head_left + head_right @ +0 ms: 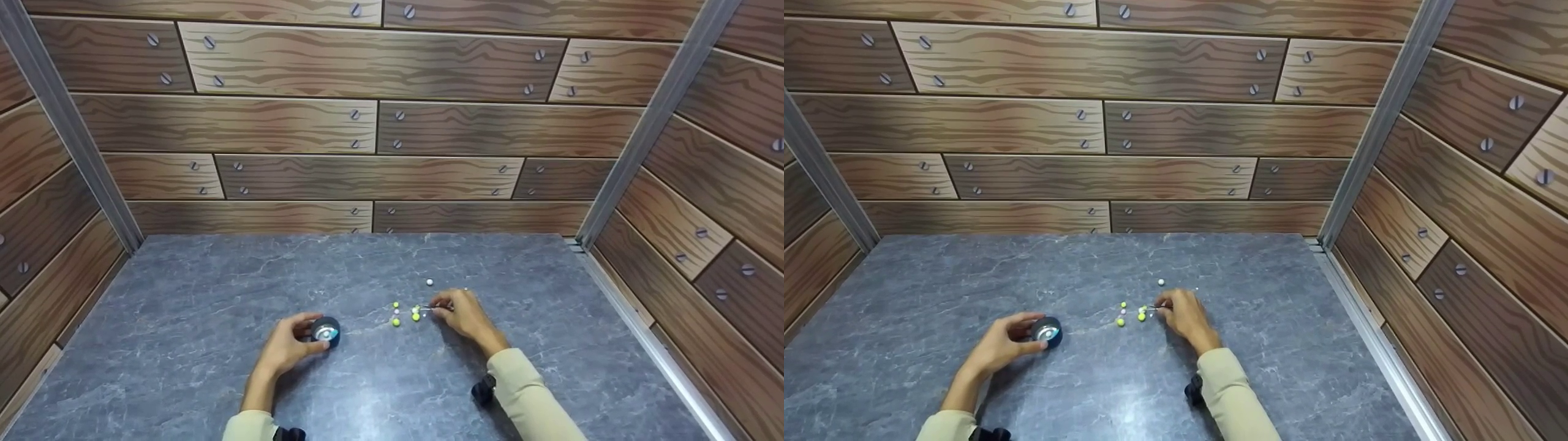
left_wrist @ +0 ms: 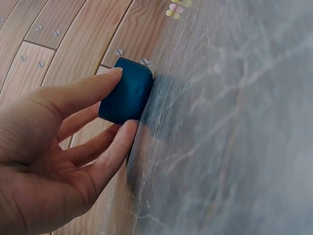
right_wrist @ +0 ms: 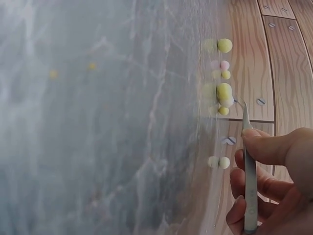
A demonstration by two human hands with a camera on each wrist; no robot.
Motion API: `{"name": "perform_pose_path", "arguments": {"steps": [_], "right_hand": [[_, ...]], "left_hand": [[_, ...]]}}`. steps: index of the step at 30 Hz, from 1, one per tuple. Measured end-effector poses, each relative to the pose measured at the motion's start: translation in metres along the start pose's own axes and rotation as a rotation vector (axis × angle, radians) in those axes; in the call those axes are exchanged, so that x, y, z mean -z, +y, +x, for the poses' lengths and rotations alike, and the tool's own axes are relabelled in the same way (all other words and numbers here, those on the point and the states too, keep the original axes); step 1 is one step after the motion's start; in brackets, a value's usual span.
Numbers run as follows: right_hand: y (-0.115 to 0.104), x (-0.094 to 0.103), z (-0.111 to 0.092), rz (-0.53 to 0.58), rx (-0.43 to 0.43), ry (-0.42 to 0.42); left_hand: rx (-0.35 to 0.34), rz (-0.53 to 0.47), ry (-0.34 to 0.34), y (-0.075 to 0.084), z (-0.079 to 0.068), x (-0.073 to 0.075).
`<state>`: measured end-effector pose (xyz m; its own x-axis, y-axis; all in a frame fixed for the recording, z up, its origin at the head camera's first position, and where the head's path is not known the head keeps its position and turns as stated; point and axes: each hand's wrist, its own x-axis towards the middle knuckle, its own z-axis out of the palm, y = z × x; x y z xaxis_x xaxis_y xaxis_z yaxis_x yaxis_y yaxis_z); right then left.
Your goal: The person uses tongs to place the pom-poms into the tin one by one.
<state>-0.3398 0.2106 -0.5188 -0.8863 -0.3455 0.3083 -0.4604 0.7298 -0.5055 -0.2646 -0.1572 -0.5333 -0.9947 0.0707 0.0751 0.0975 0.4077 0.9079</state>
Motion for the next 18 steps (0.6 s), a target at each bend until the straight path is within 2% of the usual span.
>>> {"name": "perform_pose_path", "arguments": {"steps": [11, 18], "right_hand": [[0.0036, -0.0024, -0.0009, 0.024, -0.002, -0.006], [0.0042, -0.001, -0.0023, 0.012, -0.022, 0.009]], "left_hand": [[-0.009, -0.012, -0.01, -0.0017, 0.0003, 0.0001], [0.012, -0.004, -0.005, -0.0005, 0.0005, 0.0006]]}}
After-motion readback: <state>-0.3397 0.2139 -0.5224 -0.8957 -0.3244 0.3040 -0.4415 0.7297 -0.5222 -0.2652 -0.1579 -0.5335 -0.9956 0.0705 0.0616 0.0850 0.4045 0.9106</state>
